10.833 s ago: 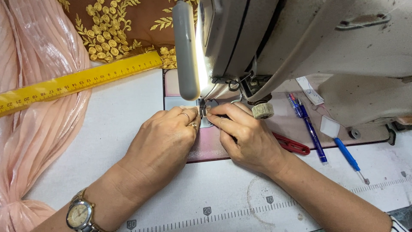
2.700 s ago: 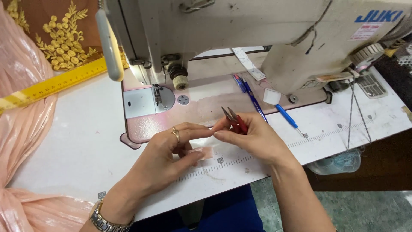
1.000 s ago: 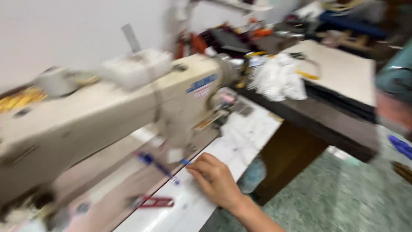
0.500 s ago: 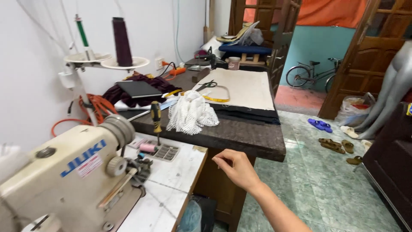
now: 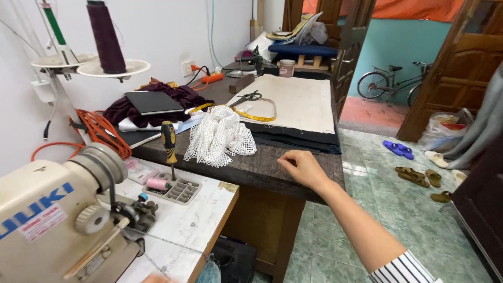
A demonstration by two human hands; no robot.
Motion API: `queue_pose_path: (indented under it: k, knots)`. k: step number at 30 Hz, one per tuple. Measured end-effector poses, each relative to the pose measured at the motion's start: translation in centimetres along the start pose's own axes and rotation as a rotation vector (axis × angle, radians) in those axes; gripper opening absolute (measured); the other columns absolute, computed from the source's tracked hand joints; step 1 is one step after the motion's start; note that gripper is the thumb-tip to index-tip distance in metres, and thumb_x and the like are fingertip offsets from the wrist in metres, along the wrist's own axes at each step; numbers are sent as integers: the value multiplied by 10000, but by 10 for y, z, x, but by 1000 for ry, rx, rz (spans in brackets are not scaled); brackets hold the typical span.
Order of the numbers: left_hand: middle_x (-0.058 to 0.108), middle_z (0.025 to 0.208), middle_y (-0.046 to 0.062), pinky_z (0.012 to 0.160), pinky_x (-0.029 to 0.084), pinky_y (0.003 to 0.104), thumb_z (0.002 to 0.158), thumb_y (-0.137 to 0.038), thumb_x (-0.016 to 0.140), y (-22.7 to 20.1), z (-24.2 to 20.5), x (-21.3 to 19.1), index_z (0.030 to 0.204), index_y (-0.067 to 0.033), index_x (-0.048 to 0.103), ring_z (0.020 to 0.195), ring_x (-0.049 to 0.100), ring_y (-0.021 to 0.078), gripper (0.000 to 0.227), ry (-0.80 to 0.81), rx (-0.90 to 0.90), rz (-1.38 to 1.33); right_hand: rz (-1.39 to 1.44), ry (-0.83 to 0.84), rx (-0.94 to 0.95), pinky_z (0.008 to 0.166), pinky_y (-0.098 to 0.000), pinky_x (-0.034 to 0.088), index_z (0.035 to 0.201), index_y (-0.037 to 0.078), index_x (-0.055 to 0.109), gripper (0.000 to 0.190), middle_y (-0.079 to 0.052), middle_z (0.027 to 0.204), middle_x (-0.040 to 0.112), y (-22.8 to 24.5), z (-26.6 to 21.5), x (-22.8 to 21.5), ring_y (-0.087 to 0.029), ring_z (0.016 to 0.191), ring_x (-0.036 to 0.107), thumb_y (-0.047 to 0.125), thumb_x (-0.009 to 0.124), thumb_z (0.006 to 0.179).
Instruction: Measuring a small piece of pink fabric with a yellow ruler, marking it with a blue pen, and then sewing it using an industrial sewing machine.
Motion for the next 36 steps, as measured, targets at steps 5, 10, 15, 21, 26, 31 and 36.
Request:
queue_pose_path:
  k: [5,10,15,21,26,31,36]
  knots:
    - [627,666,-34,662,455,278,900,-487,552,-37,90,34,736,-198,586,639,583,115,334,52,15,78,-148,85,-10,715,-324,473,844,94,734,206,-16,846,739,-37,63,6,-170,778,662,241,602,903]
    - [563,710,34,623,375,358,1009,-375,450,-77,214,67,751,-121,489,644,514,209,365,118,353,178,-190,143,-5,711,-338,484,863,79,725,216,-33,876,724,-42,110,5,-193,790,656,230,583,922]
    - [538,701,45,578,358,383,1019,-360,442,-40,326,117,770,-121,463,626,496,226,346,167,297,254,-158,116,-6,689,-333,488,839,69,723,202,-47,862,733,-75,160,21,-195,758,657,207,596,915]
    - [619,711,49,594,484,372,1027,-363,415,-54,345,125,826,-136,513,625,588,254,319,127,166,351,-207,65,-153,686,-392,472,830,53,713,212,-103,846,691,-141,261,64,-287,766,641,182,565,909]
    - [586,659,-14,565,534,309,1044,-377,395,-53,355,123,814,-171,506,566,588,153,328,192,105,337,-328,24,-240,628,-467,436,714,31,598,310,-137,769,606,-185,379,139,-347,760,601,221,525,948]
    - [598,675,31,538,527,421,1043,-411,380,-41,366,130,885,-172,470,571,612,245,301,160,174,389,-470,170,-200,734,-518,492,1234,118,605,430,-108,1144,549,-208,458,211,-328,1082,546,13,405,869]
    - [615,658,52,447,491,427,1042,-377,405,-27,371,134,885,-162,490,537,610,273,280,129,236,367,-608,218,-293,850,-447,504,1296,136,558,533,-118,1204,569,-238,507,249,-351,1057,596,29,611,777]
Point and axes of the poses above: each hand's wrist, its own z-axis towards the middle knuckle, its own x-axis out of the palm, y = z × x, the point moved 1 cm from there along z, towards the middle knuckle
